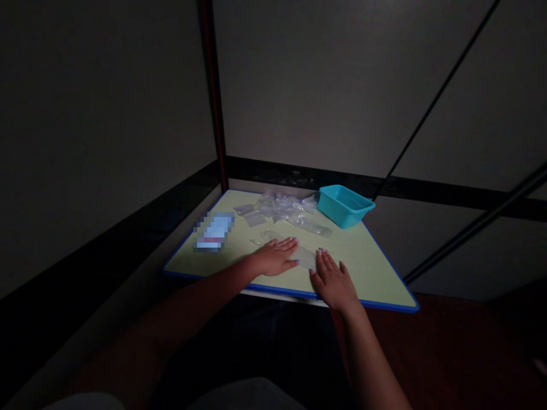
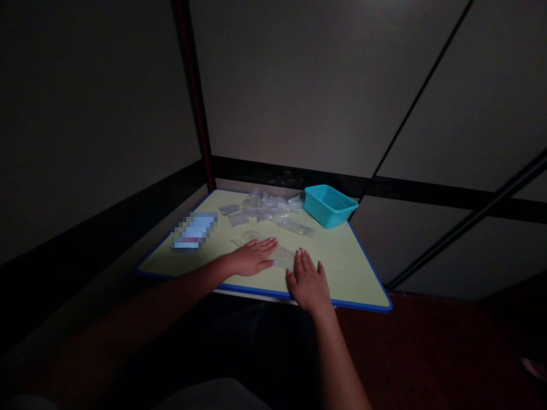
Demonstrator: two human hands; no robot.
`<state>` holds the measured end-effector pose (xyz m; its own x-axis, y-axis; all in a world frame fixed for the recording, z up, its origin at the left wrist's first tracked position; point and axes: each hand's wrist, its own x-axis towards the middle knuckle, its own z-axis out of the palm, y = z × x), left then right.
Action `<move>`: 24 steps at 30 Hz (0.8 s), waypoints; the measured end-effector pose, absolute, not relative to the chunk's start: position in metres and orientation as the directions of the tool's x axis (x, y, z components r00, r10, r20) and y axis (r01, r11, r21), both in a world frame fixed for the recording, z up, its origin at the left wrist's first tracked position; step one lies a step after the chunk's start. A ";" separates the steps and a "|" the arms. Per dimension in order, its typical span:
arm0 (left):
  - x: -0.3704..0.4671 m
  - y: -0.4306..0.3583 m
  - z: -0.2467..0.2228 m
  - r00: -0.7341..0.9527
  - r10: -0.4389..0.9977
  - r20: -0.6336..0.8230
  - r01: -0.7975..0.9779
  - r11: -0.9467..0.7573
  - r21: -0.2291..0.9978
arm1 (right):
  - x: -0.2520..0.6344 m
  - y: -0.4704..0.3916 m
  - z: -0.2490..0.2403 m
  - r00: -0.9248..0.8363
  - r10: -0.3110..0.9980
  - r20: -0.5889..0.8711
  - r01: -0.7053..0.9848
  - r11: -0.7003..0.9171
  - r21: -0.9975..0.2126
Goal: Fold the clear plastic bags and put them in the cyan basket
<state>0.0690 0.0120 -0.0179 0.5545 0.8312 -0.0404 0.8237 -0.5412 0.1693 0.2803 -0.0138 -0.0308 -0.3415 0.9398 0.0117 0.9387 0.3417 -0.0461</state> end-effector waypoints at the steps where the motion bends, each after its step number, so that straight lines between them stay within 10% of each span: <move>1: 0.063 0.013 -0.018 0.545 0.838 -0.040 0.831 -0.532 0.163 | 0.280 -0.014 -0.030 -0.342 0.940 0.012 0.938 0.342 -0.048; 18: 0.028 0.019 -0.019 0.348 0.937 0.036 0.932 -0.350 0.098 | 0.280 -0.015 -0.027 -0.336 0.942 -0.017 0.940 0.334 -0.066; 24: 0.085 0.001 -0.003 0.525 0.849 0.060 0.834 -0.528 0.161 | 0.280 -0.015 -0.025 -0.339 0.941 -0.012 0.939 0.338 -0.067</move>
